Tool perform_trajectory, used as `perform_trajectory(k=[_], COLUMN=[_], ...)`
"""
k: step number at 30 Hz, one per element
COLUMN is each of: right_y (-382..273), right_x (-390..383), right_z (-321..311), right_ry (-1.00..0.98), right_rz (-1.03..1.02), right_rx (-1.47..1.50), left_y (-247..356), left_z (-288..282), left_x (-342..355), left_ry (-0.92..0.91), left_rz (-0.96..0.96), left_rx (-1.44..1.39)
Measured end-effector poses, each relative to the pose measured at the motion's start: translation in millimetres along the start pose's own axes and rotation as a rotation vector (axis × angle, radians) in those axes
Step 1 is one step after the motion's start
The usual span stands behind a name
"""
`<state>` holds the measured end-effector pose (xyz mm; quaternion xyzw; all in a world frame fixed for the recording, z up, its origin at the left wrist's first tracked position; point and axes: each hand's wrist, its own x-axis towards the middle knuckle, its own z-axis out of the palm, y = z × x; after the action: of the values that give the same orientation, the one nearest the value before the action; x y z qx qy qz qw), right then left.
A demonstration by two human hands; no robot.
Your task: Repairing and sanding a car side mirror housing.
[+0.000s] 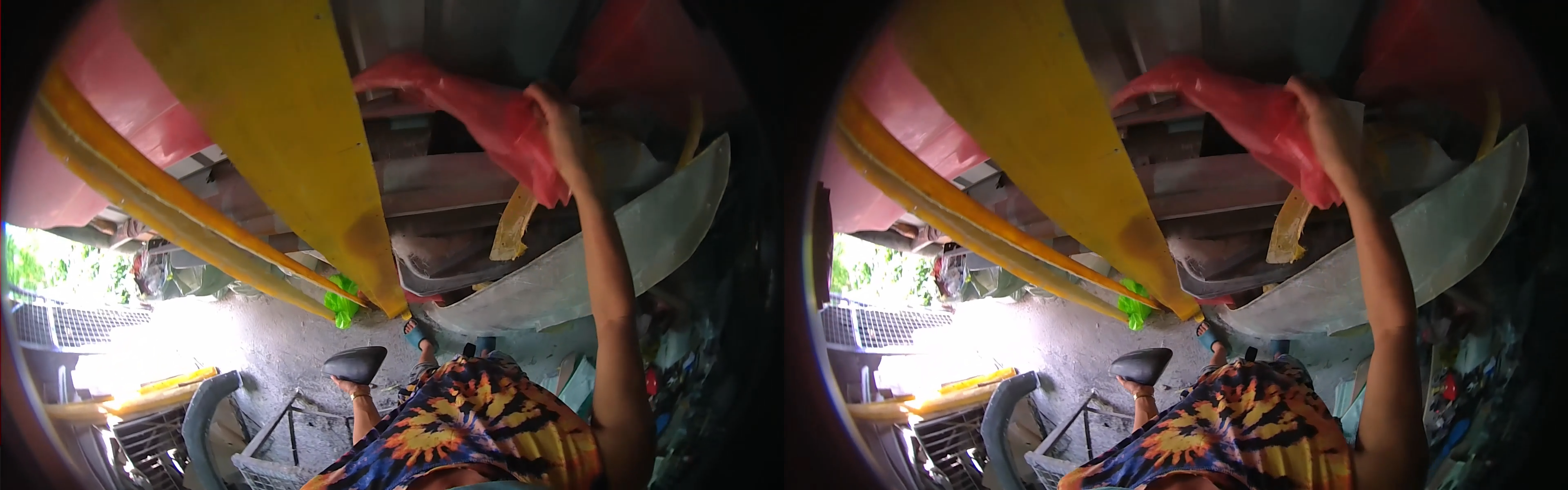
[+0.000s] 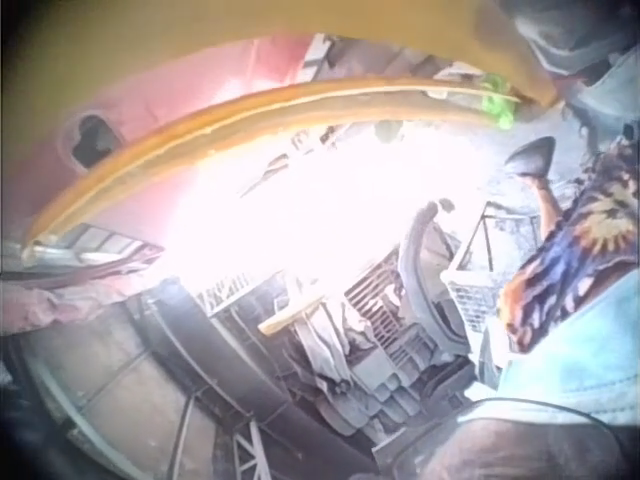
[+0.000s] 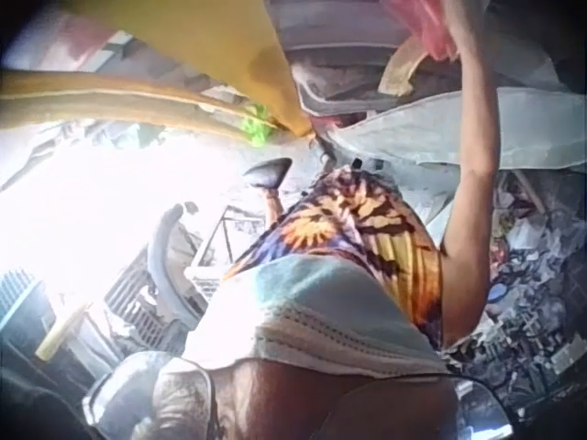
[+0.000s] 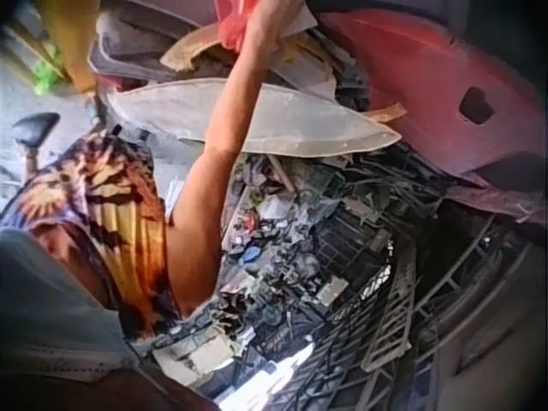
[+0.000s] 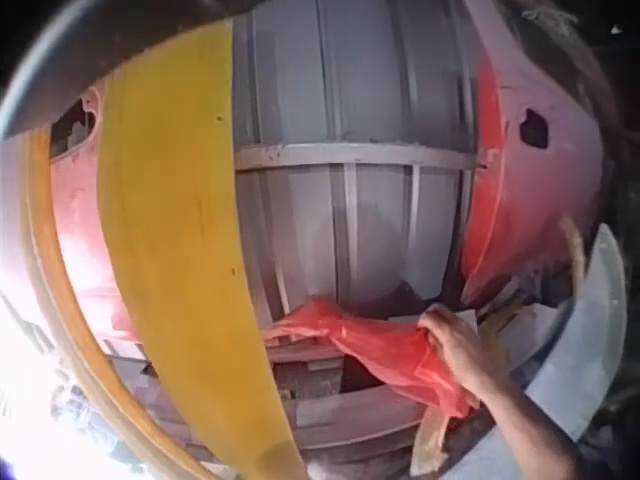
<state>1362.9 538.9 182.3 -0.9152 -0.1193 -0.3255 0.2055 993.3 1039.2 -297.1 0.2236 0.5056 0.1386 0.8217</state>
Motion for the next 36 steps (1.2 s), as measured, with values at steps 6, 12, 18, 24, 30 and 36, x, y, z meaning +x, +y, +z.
perform_trajectory(k=[6,12,18,24,30,36], right_y=[29,31,-86,-143,-65,-96], right_x=[6,-29,-14,8,24,48], right_z=[-33,-21,-34,93,214,207], right_ry=[0.024,-0.092,0.011,-0.710,-0.438,-0.738], right_rz=[0.098,0.223,-0.002,-0.194,-0.664,-0.620], right_rx=[0.105,0.179,0.169,0.051,-0.262,-0.533], left_y=[35,52,55,33,6,-8], left_z=[10,14,12,13,-9,-53], left_x=[4,16,15,13,10,14], left_ry=[-0.070,-0.025,0.002,-0.053,-0.107,0.063], left_rz=[-0.017,-0.016,0.036,0.094,0.109,0.032], left_rx=[0.052,0.157,0.105,0.093,0.016,0.081])
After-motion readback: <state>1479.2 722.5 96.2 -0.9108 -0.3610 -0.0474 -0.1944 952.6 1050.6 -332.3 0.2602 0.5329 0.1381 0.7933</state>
